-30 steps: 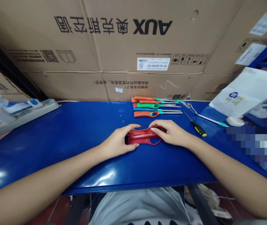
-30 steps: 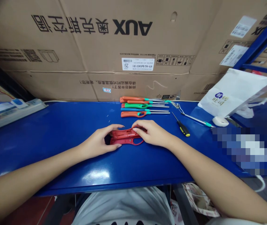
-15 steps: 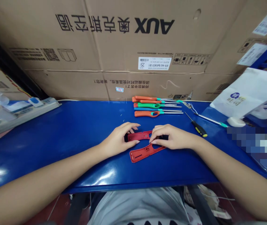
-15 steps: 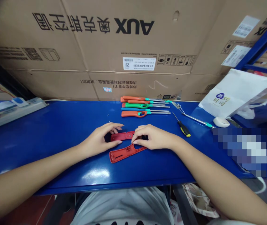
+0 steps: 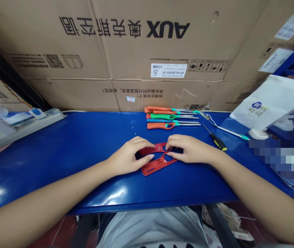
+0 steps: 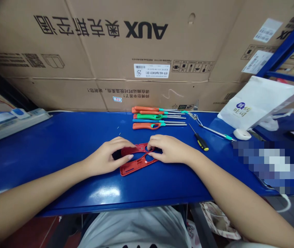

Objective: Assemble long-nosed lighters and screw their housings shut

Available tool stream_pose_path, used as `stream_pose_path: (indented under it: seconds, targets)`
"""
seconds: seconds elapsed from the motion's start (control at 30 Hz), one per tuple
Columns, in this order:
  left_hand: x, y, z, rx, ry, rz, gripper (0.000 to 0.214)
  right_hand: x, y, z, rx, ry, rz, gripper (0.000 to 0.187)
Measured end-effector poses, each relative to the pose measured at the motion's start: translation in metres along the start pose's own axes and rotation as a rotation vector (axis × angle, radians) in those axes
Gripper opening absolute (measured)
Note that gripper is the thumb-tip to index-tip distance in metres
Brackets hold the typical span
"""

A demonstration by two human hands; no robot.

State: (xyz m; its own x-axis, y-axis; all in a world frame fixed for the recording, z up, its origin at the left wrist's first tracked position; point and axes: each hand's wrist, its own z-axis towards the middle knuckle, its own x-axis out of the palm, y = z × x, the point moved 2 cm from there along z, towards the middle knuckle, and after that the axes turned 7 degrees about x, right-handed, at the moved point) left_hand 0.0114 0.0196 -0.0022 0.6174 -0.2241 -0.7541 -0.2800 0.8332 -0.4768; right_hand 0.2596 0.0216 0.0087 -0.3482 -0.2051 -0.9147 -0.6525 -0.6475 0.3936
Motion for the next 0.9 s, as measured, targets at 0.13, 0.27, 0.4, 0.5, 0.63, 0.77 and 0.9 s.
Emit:
stream_pose_path:
  seconds: [0.13,0.27,0.4,0.5,0.63,0.77,0.9]
  targets:
    - [0.0,-0.005,-0.001,0.065,0.065,0.035,0.029,0.0,0.001,0.0,0.007,0.013,-0.007,0.005]
    - [0.001,-0.001,-0.002,0.075,0.091,0.058,0.029,0.0,0.002,0.0,0.005,0.017,-0.003,0.006]
    - [0.001,0.004,-0.003,0.064,0.051,0.052,0.034,-0.002,0.002,-0.001,-0.007,0.02,0.0,0.008]
    - [0.001,0.004,-0.001,0.05,0.05,0.054,0.035,-0.003,0.002,-0.001,-0.019,0.016,-0.012,0.007]
    - [0.001,0.006,0.0,0.023,0.062,0.062,0.024,-0.001,0.003,-0.002,-0.021,0.008,-0.036,0.008]
    - [0.002,0.008,-0.001,0.024,0.041,0.03,0.02,-0.004,0.0,-0.001,-0.025,-0.018,-0.036,0.012]
    - [0.0,0.008,-0.002,0.02,0.038,0.019,0.02,-0.034,-0.035,-0.007,0.152,-0.331,-0.167,0.015]
